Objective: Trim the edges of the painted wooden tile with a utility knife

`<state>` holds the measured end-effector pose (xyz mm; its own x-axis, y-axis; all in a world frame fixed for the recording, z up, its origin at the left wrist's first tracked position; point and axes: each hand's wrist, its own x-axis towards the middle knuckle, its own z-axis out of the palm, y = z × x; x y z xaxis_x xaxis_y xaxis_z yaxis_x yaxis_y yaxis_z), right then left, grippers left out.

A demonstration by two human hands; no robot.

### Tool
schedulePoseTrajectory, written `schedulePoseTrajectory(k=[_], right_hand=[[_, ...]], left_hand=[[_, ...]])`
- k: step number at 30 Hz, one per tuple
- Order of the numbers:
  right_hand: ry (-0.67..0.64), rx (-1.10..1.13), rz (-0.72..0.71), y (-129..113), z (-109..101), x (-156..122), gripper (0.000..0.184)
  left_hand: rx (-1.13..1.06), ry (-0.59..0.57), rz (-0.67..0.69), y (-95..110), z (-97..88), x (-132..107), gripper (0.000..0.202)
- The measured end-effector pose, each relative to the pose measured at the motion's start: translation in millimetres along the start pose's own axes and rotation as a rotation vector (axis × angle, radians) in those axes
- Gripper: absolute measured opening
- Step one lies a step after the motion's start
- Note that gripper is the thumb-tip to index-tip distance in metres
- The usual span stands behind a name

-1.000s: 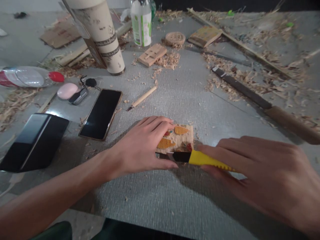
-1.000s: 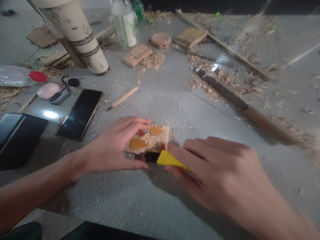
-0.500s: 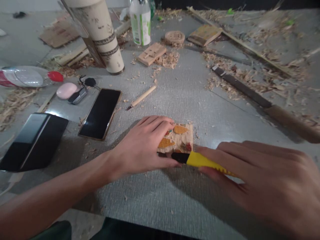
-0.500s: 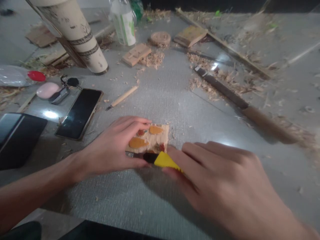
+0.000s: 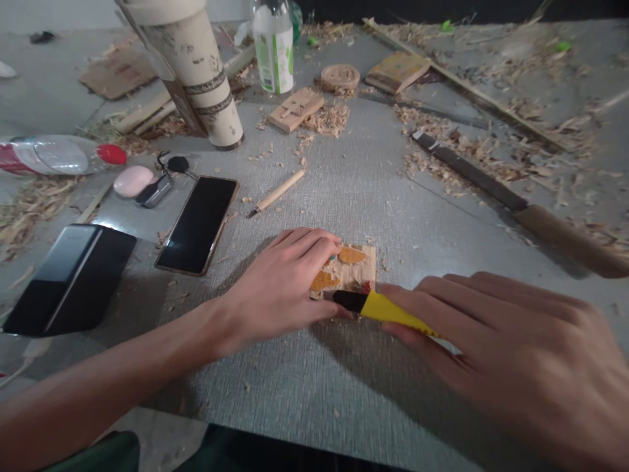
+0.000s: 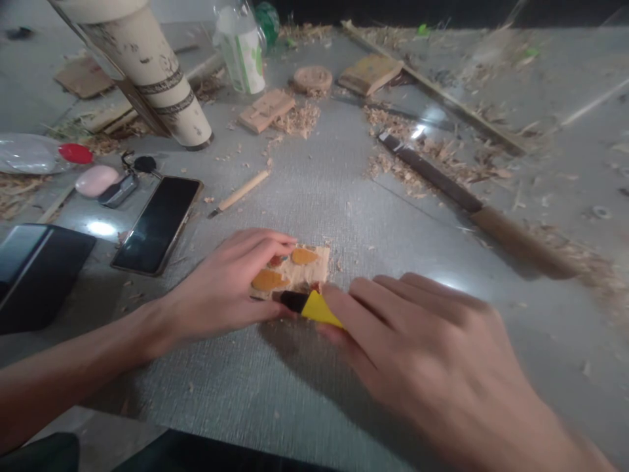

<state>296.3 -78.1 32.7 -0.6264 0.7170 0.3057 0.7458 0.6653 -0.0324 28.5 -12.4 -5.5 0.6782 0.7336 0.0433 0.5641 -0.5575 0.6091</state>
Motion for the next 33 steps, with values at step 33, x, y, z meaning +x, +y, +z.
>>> schedulePoseTrajectory(k=[33], right_hand=[[-0.021, 0.091, -0.082, 20.6, 11.1, 0.9, 0.017]], left_hand=[[-0.028, -0.043, 0.005, -1.9, -5.3, -1.5, 0.075]])
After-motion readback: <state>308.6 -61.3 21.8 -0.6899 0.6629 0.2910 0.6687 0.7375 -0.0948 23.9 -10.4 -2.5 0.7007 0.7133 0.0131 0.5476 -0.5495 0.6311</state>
